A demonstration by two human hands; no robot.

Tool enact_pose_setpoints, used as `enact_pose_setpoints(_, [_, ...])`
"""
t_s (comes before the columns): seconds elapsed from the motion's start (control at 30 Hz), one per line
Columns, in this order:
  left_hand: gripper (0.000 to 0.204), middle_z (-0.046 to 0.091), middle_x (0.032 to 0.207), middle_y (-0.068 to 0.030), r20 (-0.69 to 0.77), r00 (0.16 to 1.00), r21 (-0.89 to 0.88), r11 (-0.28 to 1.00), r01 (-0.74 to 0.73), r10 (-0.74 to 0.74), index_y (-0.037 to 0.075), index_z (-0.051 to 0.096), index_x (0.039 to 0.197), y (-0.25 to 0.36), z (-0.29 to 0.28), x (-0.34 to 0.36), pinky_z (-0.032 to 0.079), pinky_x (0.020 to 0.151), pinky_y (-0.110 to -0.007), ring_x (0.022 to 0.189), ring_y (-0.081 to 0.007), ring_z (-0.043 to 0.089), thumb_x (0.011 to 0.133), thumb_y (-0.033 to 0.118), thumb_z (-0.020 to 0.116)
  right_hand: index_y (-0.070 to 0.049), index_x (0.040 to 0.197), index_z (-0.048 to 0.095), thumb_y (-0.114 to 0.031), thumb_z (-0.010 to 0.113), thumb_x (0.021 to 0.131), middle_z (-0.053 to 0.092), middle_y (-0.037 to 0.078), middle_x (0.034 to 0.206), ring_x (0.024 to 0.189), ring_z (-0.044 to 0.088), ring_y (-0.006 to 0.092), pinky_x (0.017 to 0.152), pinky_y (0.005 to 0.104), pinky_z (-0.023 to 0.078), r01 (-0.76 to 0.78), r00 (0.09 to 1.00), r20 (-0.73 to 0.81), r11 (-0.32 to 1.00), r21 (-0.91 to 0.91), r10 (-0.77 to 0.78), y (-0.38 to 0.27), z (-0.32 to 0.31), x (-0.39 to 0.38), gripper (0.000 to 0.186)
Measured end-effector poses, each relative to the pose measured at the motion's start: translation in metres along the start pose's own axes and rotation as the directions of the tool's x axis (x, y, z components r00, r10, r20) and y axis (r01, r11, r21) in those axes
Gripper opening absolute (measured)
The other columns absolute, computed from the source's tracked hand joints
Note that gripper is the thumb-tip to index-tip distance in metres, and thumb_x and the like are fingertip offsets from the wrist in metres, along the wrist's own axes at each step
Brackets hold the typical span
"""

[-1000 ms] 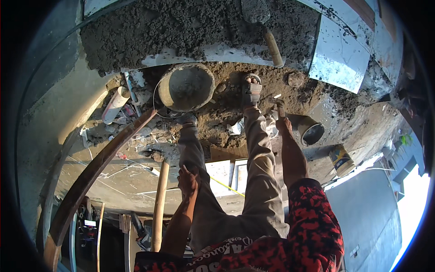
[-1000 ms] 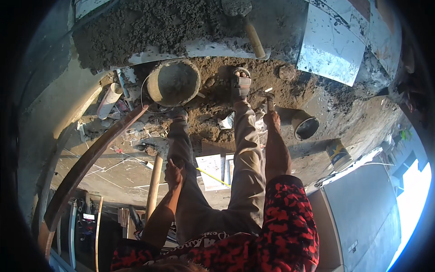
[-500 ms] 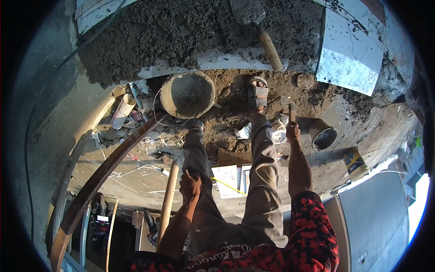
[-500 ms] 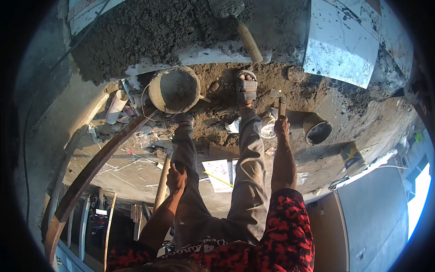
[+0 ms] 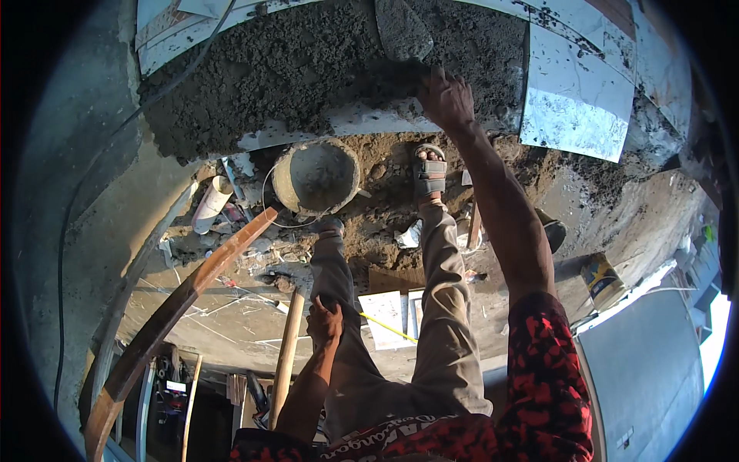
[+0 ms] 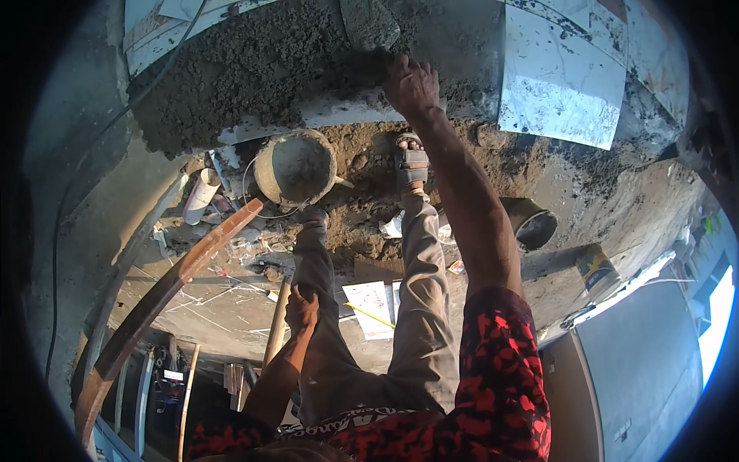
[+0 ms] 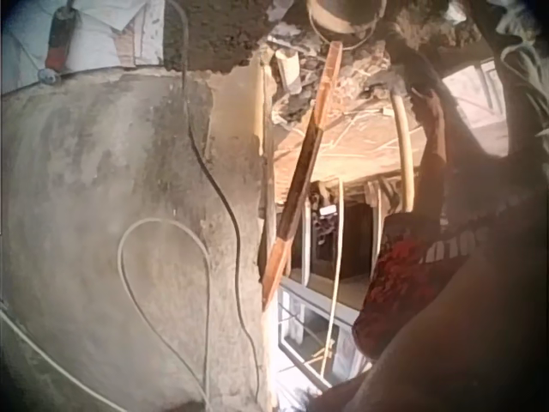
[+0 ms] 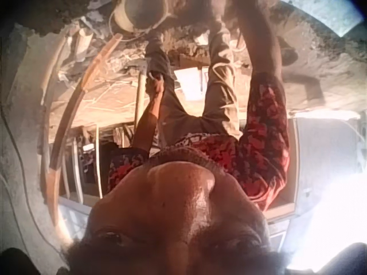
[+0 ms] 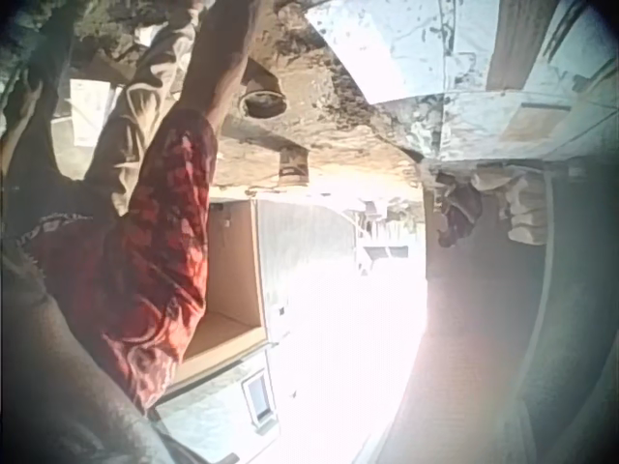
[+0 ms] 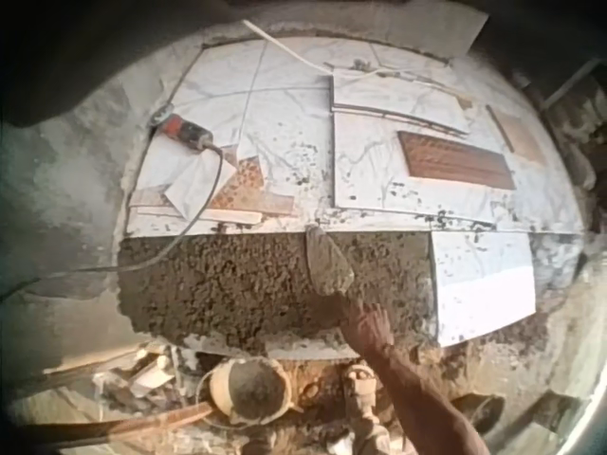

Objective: The person applies mortar onto a surface using a trowel, spreading it across the area and occasionally picking up more mortar from a bucket.

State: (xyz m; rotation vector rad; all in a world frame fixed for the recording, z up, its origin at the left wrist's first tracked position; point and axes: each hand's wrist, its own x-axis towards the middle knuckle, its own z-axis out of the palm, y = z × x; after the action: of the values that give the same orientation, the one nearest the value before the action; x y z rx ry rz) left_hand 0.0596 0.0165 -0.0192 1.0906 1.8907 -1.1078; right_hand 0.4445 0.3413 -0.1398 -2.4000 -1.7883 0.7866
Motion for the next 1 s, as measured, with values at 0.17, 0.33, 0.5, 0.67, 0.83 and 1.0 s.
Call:
enact_pose_setpoints(0.17, [0.061,0.063,0.108,-0.018,0.003,1.0,-0.051,0.999,-0.01,0.01,0.013,0.041,0.132,-0.009,-0.008,0.0,0.051,0.082,-0.05,0.098,-0.0377,0.063,0.085,0.046,0.059,-0.004,0.095,0.045,-0.019,0.058,0.088,0.062,0.017,0.088,0.072,0.062,0.0366,0.062,0.0433,0.049,0.044,0.996,-0.09,0.86,0.508,0.002,0.019,0.019,-0.045,0.021])
enact_pose_setpoints(0.33, [0.06,0.062,0.11,-0.0185,0.032,0.999,-0.066,0.998,0.002,0.0,0.012,0.042,0.132,-0.006,-0.018,0.0,0.051,0.083,-0.05,0.1,-0.038,0.062,0.086,0.047,0.057,-0.006,0.095,0.048,-0.022,0.056,0.093,0.053,0.005,0.072,0.055,0.055,0.0198,0.049,0.0338,0.046,-0.234,0.94,0.018,0.604,0.762,0.341,0.071,-0.005,-0.053,0.018])
enact_pose_setpoints(0.5, [0.057,0.062,0.114,-0.0161,-0.014,1.0,-0.101,0.995,-0.007,0.005,0.012,0.045,0.129,-0.011,-0.013,0.004,0.051,0.082,-0.049,0.1,-0.037,0.062,0.087,0.049,0.054,-0.011,0.096,0.046,-0.032,0.059,0.092,0.05,0.004,0.07,0.049,0.05,0.0155,0.041,0.033,0.044,-0.287,0.855,0.154,0.206,0.935,0.495,0.085,-0.012,-0.023,0.025])
enact_pose_setpoints(0.67, [0.058,0.059,0.117,-0.0184,0.053,0.999,-0.091,0.996,0.008,-0.003,0.011,0.042,0.132,-0.009,-0.023,0.003,0.05,0.086,-0.05,0.104,-0.0375,0.06,0.089,0.048,0.053,-0.011,0.099,0.049,-0.03,0.057,0.094,0.048,0.002,0.066,0.049,0.05,0.0141,0.04,0.0335,0.044,-0.381,0.789,0.208,0.196,0.904,0.578,0.054,-0.013,-0.001,0.021])
enact_pose_setpoints(0.83, [0.056,0.059,0.118,-0.0163,0.013,1.0,-0.089,0.996,0.0,0.001,0.011,0.044,0.131,-0.018,-0.022,0.005,0.05,0.085,-0.049,0.103,-0.0368,0.06,0.089,0.048,0.053,-0.002,0.106,0.052,-0.032,0.054,0.094,0.052,0.005,0.069,0.053,0.055,0.0152,0.044,0.0334,0.045,-0.394,0.915,0.24,0.593,0.702,0.324,0.025,-0.01,-0.043,0.032])
enact_pose_setpoints(1.0, [0.056,0.059,0.117,-0.0164,0.027,1.0,-0.086,0.996,0.013,-0.01,0.012,0.044,0.131,-0.009,-0.026,0.004,0.05,0.085,-0.049,0.103,-0.0366,0.06,0.089,0.048,0.053,-0.009,0.102,0.052,-0.033,0.057,0.093,0.05,0.003,0.064,0.048,0.051,0.0137,0.041,0.0316,0.045,-0.444,0.799,0.283,0.202,0.873,0.531,0.058,-0.023,-0.021,0.026])
